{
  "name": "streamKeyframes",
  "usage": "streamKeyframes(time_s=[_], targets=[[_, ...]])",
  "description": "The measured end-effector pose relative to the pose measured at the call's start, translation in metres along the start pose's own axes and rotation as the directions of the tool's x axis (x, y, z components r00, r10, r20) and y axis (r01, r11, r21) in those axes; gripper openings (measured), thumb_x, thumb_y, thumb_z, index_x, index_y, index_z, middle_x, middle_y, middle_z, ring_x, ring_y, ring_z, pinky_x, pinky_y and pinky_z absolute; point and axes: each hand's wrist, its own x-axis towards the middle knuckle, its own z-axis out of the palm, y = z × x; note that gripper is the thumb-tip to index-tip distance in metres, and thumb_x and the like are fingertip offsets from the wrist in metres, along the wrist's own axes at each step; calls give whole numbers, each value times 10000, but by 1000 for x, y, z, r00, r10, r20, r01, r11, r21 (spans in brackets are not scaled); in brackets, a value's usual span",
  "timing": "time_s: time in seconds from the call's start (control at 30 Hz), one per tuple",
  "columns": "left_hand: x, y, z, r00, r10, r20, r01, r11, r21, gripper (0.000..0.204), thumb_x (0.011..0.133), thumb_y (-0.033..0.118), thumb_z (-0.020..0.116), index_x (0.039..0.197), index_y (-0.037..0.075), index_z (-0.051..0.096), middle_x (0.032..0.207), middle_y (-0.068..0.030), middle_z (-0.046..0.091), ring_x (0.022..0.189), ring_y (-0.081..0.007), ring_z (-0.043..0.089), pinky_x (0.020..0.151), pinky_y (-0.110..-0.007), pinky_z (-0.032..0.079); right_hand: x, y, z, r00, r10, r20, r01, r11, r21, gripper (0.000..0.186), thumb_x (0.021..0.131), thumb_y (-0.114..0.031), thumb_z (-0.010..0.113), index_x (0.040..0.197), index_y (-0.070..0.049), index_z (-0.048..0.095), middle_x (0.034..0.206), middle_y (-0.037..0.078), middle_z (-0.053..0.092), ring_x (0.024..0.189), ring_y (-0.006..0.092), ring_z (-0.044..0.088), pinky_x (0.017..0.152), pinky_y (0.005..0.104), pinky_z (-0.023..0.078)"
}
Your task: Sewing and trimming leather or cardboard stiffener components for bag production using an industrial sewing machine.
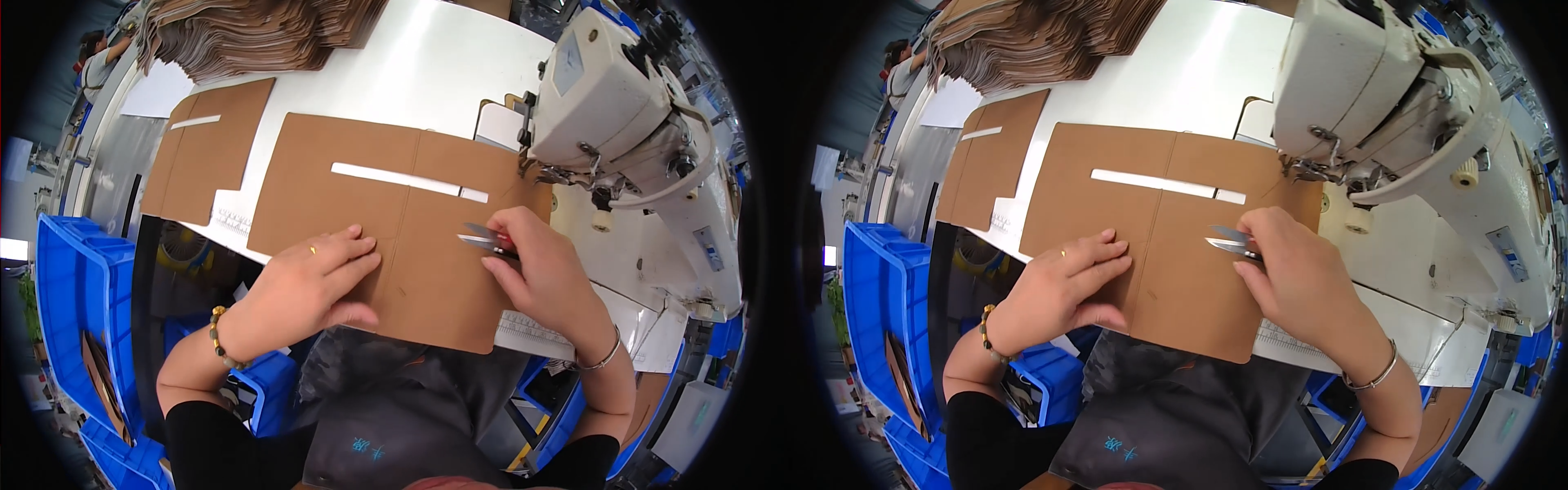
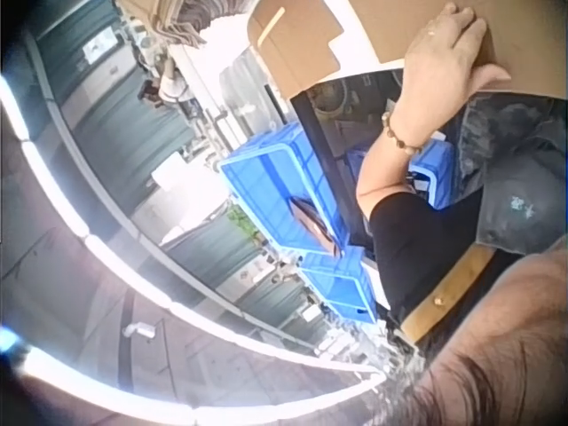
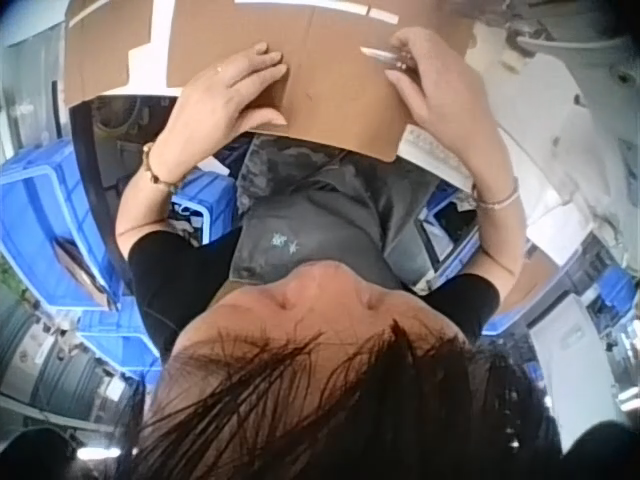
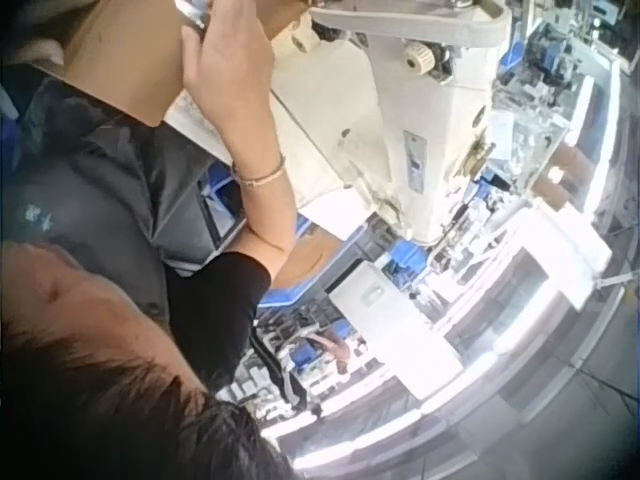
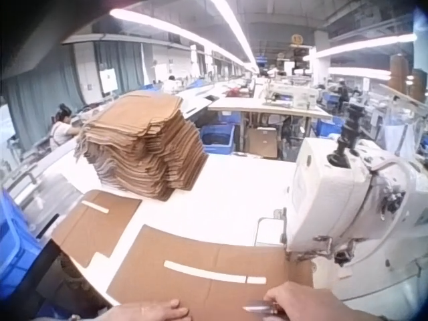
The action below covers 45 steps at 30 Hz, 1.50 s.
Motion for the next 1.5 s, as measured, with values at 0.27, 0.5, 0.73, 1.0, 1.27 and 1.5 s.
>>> streamKeyframes(time_s=[0.27, 0.5, 0.73, 1.0, 1.27, 1.5], targets=[[30, -10, 16, 962, -190, -194, 175, 980, -92, 162, 823, 102, 749, 944, 66, 648, 952, -88, 602, 915, -300, 582, 786, -383, 485, 24, -23, 36, 998, -64, 9, 63, 996, 70, 227, 871, -127, 694, 1050, -66, 569, 990, 110, 595, 856, 318, 644, 723, 420, 514], [39, -12, 23, 946, -264, -187, 219, 948, -230, 132, 856, 27, 709, 924, 42, 597, 850, -99, 611, 797, -306, 602, 707, -369, 492, 19, -21, 55, 992, -110, -69, 114, 991, 69, 200, 873, -167, 708, 1000, -73, 585, 966, 80, 549, 792, 283, 651, 637, 383, 519], [40, -8, 24, 910, -366, -193, 194, 790, -582, 138, 864, -12, 703, 942, 30, 598, 812, -82, 631, 761, -213, 645, 679, -318, 515, 21, -21, 63, 980, -161, -118, 159, 987, -31, 193, 857, -157, 705, 958, -74, 563, 960, 80, 536, 788, 263, 650, 598, 382, 510], [37, -9, 29, 908, -378, -180, 189, 754, -629, 97, 906, -3, 698, 959, 22, 619, 849, -4, 635, 747, -57, 598, 679, -218, 499, 22, -20, 65, 980, -165, -112, 159, 985, -60, 189, 851, -149, 700, 929, -71, 546, 934, 76, 529, 768, 259, 644, 587, 384, 504], [17, -15, 19, 883, -442, -156, 229, 698, -679, 121, 889, -23, 711, 922, 28, 606, 865, 2, 630, 755, -51, 587, 672, -207, 485, 22, -19, 66, 983, -119, -139, 122, 992, 11, 149, 863, -141, 694, 928, -81, 573, 911, 82, 563, 742, 278, 642, 588, 378, 498], [-107, -58, -3, 715, -689, 119, 480, 360, -800, 184, 796, -43, 792, 803, 11, 617, 741, 4, 642, 700, -44, 607, 641, -205, 491, 40, -6, 50, 975, 76, -209, -24, 970, 242, 112, 874, -94, 679, 908, -28, 595, 836, 96, 591, 721, 241, 622, 648, 328, 492]])
